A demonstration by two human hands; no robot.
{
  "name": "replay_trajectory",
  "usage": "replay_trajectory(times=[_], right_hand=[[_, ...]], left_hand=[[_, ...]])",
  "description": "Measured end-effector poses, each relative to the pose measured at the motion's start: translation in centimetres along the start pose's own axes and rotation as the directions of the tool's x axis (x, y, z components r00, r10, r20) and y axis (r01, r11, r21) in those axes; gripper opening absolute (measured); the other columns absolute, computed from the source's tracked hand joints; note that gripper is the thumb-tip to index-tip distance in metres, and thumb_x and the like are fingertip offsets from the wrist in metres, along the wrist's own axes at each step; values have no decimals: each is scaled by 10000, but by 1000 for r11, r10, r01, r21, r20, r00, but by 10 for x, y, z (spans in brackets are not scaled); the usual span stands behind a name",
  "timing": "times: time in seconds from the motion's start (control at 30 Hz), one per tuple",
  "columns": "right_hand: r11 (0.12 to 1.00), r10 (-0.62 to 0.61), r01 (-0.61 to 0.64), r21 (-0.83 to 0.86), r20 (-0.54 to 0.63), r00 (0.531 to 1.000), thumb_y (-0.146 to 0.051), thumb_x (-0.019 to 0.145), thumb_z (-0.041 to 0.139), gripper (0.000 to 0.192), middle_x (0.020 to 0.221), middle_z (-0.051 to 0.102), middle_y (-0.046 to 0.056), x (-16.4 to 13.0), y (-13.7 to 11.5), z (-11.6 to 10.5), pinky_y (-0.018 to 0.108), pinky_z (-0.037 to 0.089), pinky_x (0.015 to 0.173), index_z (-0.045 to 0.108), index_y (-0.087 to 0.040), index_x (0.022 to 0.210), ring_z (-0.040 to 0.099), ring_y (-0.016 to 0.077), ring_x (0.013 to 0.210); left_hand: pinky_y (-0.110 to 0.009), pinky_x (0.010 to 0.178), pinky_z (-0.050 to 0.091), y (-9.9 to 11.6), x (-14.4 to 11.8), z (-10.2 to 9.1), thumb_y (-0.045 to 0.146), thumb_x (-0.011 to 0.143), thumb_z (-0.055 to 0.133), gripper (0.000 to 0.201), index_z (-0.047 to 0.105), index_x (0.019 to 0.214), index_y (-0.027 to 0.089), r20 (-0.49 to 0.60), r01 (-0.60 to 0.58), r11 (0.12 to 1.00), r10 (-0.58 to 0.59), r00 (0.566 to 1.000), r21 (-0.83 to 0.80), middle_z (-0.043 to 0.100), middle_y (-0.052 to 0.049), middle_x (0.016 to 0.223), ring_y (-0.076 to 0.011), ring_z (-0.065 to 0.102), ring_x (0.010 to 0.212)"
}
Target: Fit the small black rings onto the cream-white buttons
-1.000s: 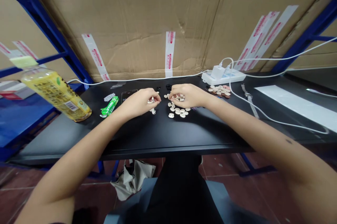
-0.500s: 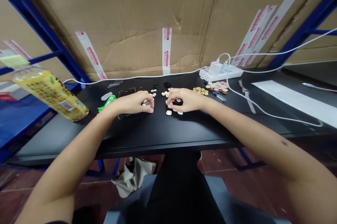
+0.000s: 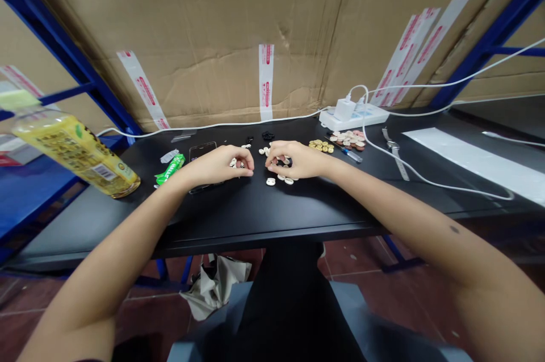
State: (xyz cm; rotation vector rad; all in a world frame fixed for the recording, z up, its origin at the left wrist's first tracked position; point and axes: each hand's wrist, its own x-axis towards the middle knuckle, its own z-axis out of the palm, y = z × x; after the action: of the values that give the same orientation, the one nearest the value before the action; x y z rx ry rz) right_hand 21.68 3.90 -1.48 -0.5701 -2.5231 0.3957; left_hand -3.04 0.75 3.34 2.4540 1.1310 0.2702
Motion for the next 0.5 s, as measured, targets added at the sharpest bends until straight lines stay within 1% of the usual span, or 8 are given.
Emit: replay_trajectory(times=[0.07, 0.13, 0.23, 0.3, 0.37, 0.43, 0.5], right_hand=[[1000, 8, -9, -20, -32, 999, -195, 866, 633, 134, 908, 640, 67, 0, 0, 0, 285, 461, 733, 734, -154, 943, 592, 155, 775], [998, 1, -4, -57, -59, 998, -215, 882, 619, 138, 895, 638, 61, -1, 1, 0, 291, 451, 743, 735, -163, 934, 593, 158, 780], [994, -43, 35, -102, -72, 996, -222, 895, 600, 141, 891, 639, 56, 0, 2, 2, 301, 440, 763, 730, -173, 916, 600, 167, 805], [988, -67, 57, -145, -61, 996, -224, 905, 589, 146, 917, 645, 57, 0, 1, 5, 318, 432, 795, 728, -177, 916, 612, 182, 854], [973, -79, 68, -219, -46, 996, -236, 920, 577, 163, 965, 652, 62, 1, -1, 7, 344, 417, 835, 729, -180, 941, 617, 200, 918], [948, -75, 60, -313, -38, 996, -255, 941, 559, 196, 1030, 650, 76, 2, -4, 9, 365, 402, 859, 731, -181, 998, 604, 218, 971], [917, -48, 27, -397, -43, 998, -279, 958, 543, 240, 1091, 638, 96, 4, -7, 11, 379, 394, 864, 728, -177, 1071, 579, 236, 1004]], left_hand=[[-263, 700, 419, -1, 2, 2, 399, 845, 646, 237, 719, 921, 186, -89, -3, 1000, 1, 996, -29, 708, -20, 839, -164, 595, 740], [-268, 705, 428, -2, 4, 5, 398, 850, 644, 250, 728, 939, 180, -192, 4, 999, -12, 981, -43, 719, -29, 843, -165, 603, 741], [-281, 711, 446, -5, 8, 12, 383, 873, 620, 262, 737, 972, 170, -347, 36, 999, -40, 937, -16, 724, -48, 876, -174, 613, 768], [-295, 738, 462, -8, 9, 17, 356, 887, 602, 260, 735, 987, 156, -435, 37, 998, -13, 900, 45, 716, -65, 907, -180, 617, 793], [-311, 773, 474, -12, 11, 21, 331, 900, 582, 251, 727, 992, 147, -478, 16, 993, 43, 877, 118, 704, -76, 929, -184, 621, 813], [-322, 793, 484, -14, 12, 23, 314, 911, 564, 236, 719, 985, 152, -474, -13, 986, 91, 876, 166, 696, -75, 930, -188, 627, 823], [-328, 798, 489, -15, 12, 25, 299, 917, 553, 221, 714, 976, 158, -457, -38, 982, 121, 881, 187, 691, -73, 927, -193, 633, 832]])
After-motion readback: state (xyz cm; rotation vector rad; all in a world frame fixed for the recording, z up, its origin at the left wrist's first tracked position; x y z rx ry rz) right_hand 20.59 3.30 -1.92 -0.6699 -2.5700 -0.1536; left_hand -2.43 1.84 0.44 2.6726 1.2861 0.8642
